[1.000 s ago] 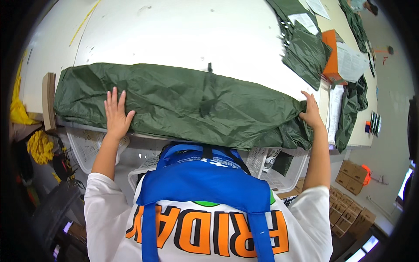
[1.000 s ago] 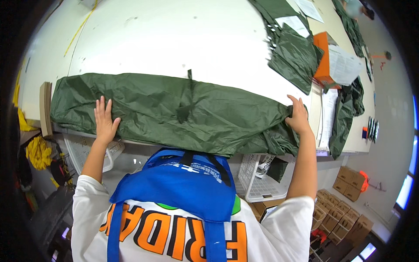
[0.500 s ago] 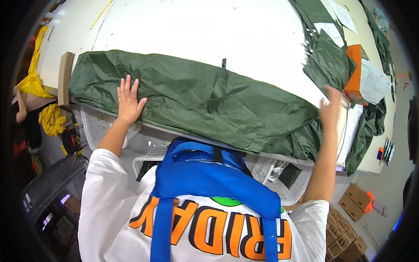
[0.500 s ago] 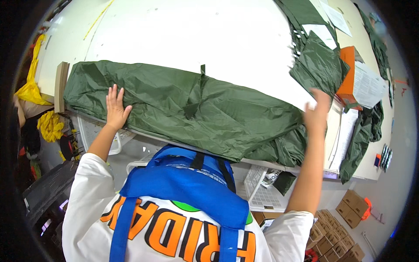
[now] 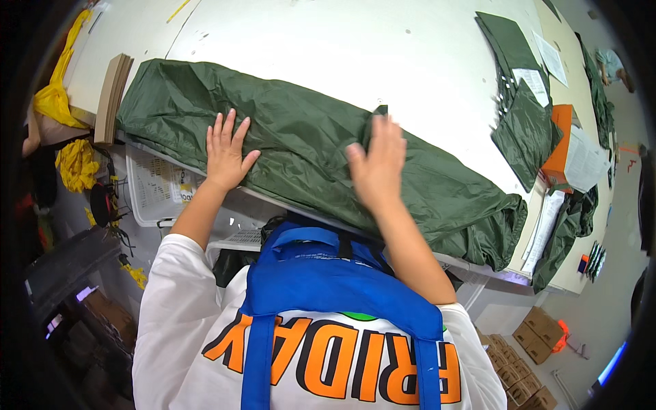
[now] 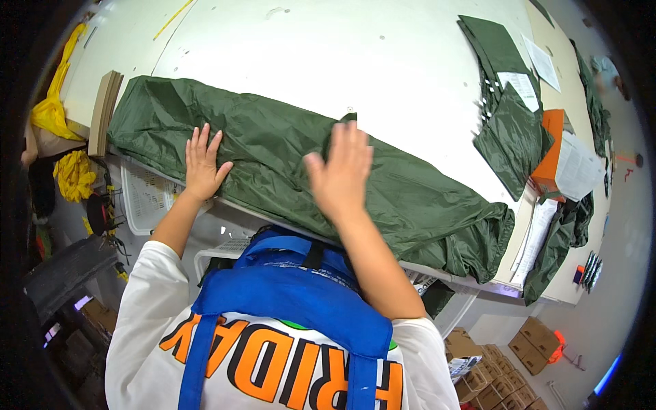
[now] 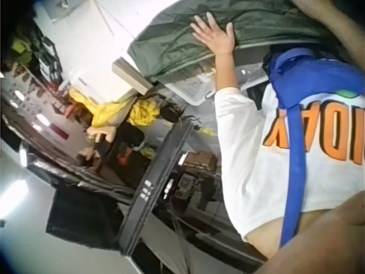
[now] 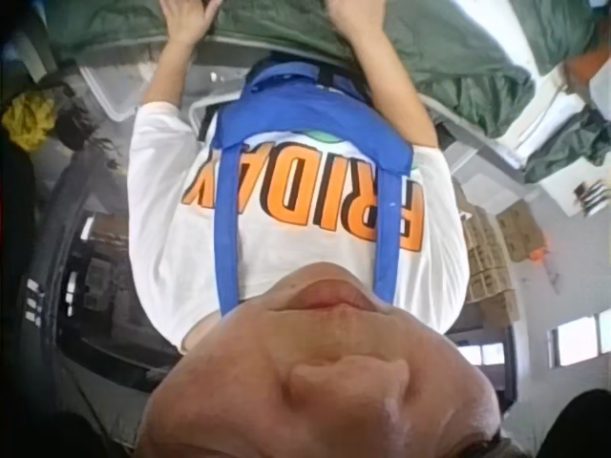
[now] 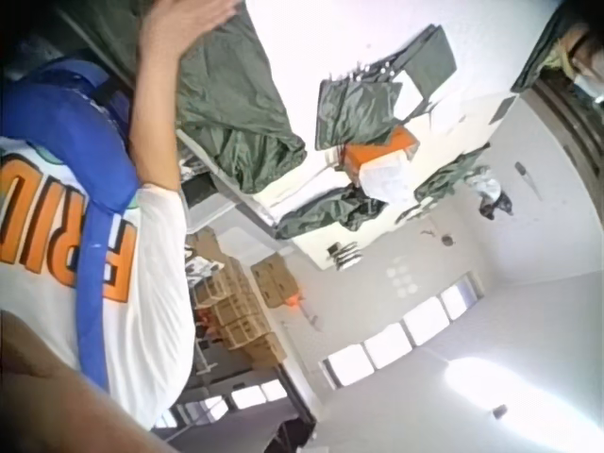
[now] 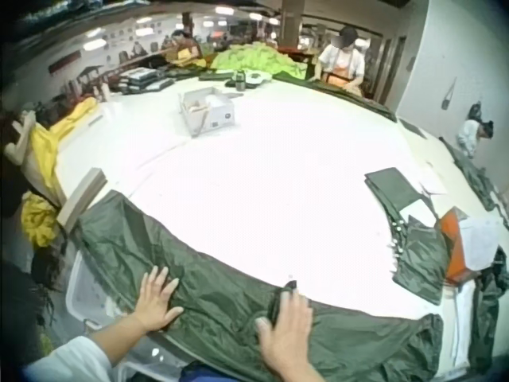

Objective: The person folds a large green fabric item on a white table, smoothing and aligning edges before folding it into a compact rectangle. The folded item is placed into a white plastic basket. The person then retrieves another green fabric item from the basket and begins folding it.

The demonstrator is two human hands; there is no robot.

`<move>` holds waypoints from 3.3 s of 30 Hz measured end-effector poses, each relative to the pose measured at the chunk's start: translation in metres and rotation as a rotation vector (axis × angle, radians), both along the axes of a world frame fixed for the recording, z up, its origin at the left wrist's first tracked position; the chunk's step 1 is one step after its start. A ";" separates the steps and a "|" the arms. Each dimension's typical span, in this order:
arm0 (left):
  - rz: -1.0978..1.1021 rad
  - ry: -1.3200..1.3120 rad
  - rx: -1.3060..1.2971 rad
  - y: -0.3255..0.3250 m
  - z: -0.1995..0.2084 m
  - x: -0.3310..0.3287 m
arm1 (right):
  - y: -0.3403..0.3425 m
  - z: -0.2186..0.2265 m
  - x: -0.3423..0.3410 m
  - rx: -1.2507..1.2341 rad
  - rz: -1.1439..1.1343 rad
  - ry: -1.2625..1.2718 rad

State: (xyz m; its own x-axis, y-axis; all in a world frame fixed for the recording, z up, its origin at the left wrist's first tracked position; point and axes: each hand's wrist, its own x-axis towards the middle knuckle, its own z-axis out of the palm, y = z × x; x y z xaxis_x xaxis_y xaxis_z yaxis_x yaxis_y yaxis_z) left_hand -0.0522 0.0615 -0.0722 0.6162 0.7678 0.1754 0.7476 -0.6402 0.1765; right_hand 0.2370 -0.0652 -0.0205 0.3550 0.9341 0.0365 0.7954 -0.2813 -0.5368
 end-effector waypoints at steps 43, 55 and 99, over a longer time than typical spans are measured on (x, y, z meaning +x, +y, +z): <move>0.266 -1.665 -0.654 0.107 0.172 -0.066 | -0.067 -0.036 -0.088 -0.161 0.058 -0.197; -1.182 -0.427 -0.563 -0.188 0.218 0.381 | -0.082 -0.066 -0.085 0.317 -0.027 0.917; -0.598 -0.084 -0.560 -0.088 0.055 0.165 | -0.369 -0.058 0.283 1.104 -1.592 0.861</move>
State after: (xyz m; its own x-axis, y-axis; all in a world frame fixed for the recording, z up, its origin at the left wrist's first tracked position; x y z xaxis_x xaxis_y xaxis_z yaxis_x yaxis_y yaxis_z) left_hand 0.1125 -0.0266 -0.0173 0.9506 0.3018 -0.0723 0.2784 -0.7264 0.6283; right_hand 0.5197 -0.4346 -0.0780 0.8512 -0.3993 -0.3407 -0.2243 0.3101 -0.9239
